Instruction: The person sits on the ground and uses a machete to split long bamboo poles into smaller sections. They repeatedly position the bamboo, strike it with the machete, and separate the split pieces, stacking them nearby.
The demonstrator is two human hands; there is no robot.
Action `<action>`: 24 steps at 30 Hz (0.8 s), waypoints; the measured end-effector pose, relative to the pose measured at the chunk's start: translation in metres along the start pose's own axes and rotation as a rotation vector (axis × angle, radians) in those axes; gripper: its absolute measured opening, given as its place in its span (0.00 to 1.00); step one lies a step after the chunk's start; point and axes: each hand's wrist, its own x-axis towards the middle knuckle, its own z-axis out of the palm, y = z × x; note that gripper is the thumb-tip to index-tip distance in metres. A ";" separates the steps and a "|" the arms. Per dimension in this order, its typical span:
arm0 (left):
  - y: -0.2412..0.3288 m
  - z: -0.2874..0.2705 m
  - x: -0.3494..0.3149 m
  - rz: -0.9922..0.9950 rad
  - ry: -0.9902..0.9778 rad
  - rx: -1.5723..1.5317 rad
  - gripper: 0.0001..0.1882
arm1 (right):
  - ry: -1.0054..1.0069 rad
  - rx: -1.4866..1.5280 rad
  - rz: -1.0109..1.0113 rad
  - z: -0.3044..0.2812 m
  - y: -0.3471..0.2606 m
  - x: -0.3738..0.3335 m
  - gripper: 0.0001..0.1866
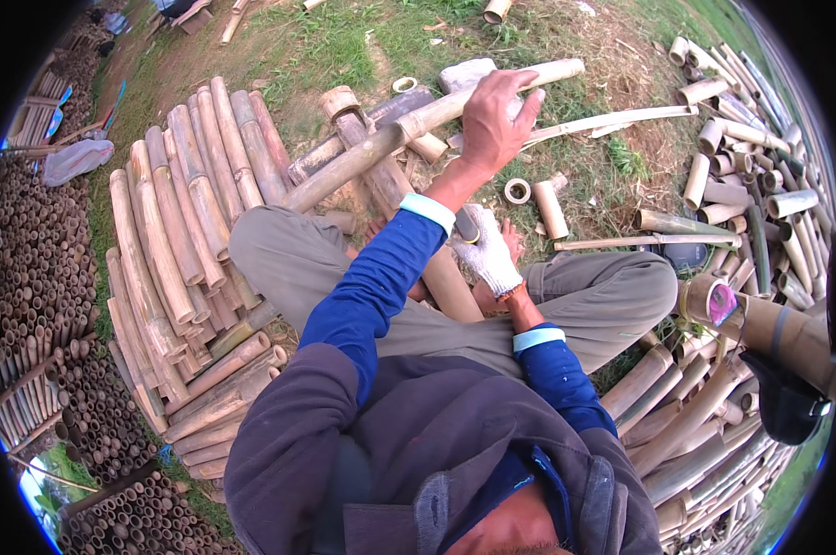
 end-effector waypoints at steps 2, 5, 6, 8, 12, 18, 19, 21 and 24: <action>-0.021 -0.048 0.004 0.015 0.226 0.156 0.15 | 0.030 0.333 0.073 0.001 0.002 0.002 0.30; -0.104 -0.120 -0.017 -0.163 0.226 0.503 0.25 | 0.013 0.753 0.022 0.007 0.011 0.012 0.30; -0.133 -0.147 -0.035 -0.254 0.141 0.644 0.31 | 0.008 0.730 0.030 0.008 0.006 0.011 0.30; -0.172 -0.191 -0.081 -0.355 -0.146 0.972 0.44 | 0.005 0.687 0.048 0.008 -0.007 0.008 0.30; -0.171 -0.228 -0.109 -0.653 -0.647 0.878 0.50 | 0.075 0.638 -0.014 0.003 -0.013 -0.001 0.30; -0.166 -0.287 -0.122 -0.746 -0.657 0.959 0.50 | 0.079 0.638 -0.080 0.002 -0.024 -0.020 0.26; -0.164 -0.296 -0.123 -0.776 -0.697 0.959 0.52 | 0.055 0.754 -0.048 -0.003 -0.038 -0.025 0.26; -0.159 -0.302 -0.128 -0.757 -0.663 0.960 0.53 | 0.014 0.794 -0.044 -0.001 -0.045 -0.025 0.24; -0.154 -0.315 -0.133 -0.769 -0.635 1.002 0.53 | 0.023 0.740 -0.136 0.004 -0.050 -0.035 0.24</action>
